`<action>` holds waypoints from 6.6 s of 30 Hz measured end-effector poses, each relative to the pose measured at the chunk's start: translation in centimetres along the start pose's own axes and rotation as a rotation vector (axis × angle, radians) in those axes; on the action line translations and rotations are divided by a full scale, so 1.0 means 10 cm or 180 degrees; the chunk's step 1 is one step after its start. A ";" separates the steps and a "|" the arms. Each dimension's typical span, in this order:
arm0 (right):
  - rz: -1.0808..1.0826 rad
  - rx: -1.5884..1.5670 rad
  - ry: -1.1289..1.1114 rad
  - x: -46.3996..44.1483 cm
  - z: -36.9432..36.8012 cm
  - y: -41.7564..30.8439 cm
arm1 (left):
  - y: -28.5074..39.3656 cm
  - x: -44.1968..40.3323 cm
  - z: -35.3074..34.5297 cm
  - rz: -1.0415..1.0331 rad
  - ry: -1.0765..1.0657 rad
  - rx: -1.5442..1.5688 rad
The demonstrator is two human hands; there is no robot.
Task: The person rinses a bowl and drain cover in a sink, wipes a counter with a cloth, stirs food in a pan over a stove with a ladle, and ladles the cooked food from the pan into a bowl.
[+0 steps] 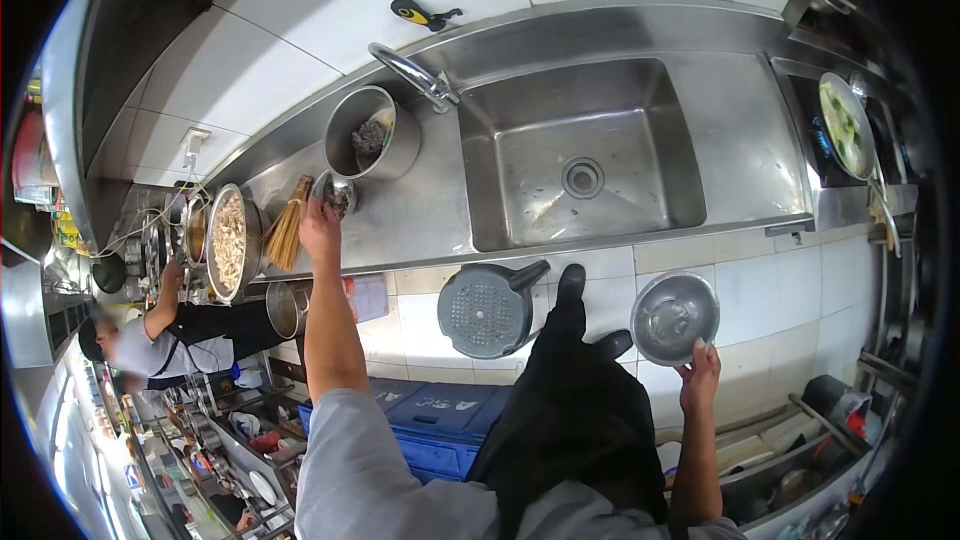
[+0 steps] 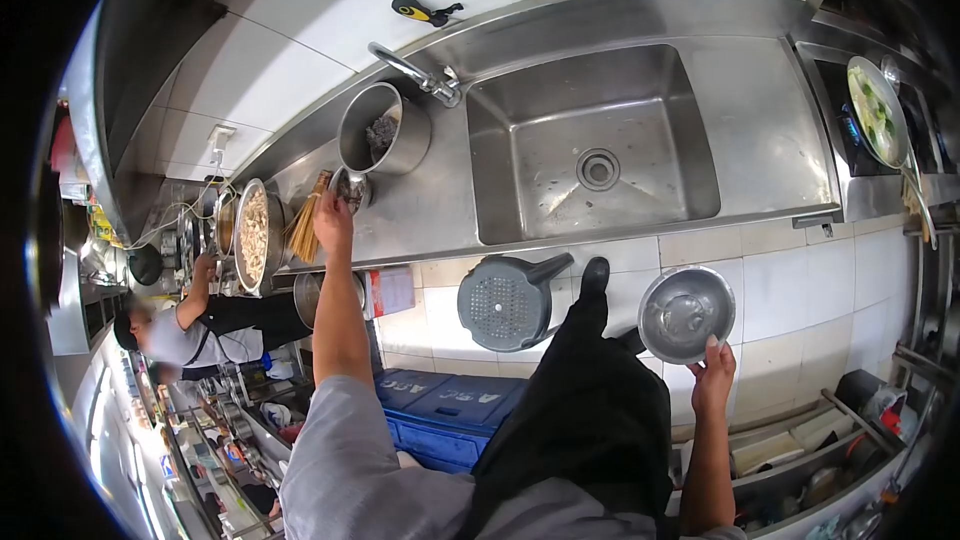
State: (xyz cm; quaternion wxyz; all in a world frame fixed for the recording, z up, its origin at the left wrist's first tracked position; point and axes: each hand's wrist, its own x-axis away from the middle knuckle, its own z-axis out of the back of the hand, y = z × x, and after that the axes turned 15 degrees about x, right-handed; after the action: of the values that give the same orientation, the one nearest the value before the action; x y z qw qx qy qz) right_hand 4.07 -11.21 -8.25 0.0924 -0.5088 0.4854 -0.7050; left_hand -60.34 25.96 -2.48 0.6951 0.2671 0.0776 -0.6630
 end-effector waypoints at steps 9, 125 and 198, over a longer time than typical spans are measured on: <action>-0.0094 -0.0006 0.0183 -0.03 0.14 0.04 | 0.67 -0.16 0.66 -0.0222 0.0723 0.0106; -0.0433 -0.0983 0.1249 -0.02 0.12 0.66 | 3.16 0.89 -3.02 -0.0427 -0.3817 0.1522; -0.0472 -0.1059 0.1193 -0.06 0.11 0.46 | 3.20 0.54 -2.32 0.3033 -0.3542 0.5717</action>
State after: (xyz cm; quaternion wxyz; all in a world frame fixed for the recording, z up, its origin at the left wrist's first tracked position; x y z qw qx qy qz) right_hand 3.60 -13.81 -12.20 -0.1360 -0.4117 0.5646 -0.7022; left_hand -23.21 31.46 -15.97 0.3724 0.3381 -0.8461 -0.1762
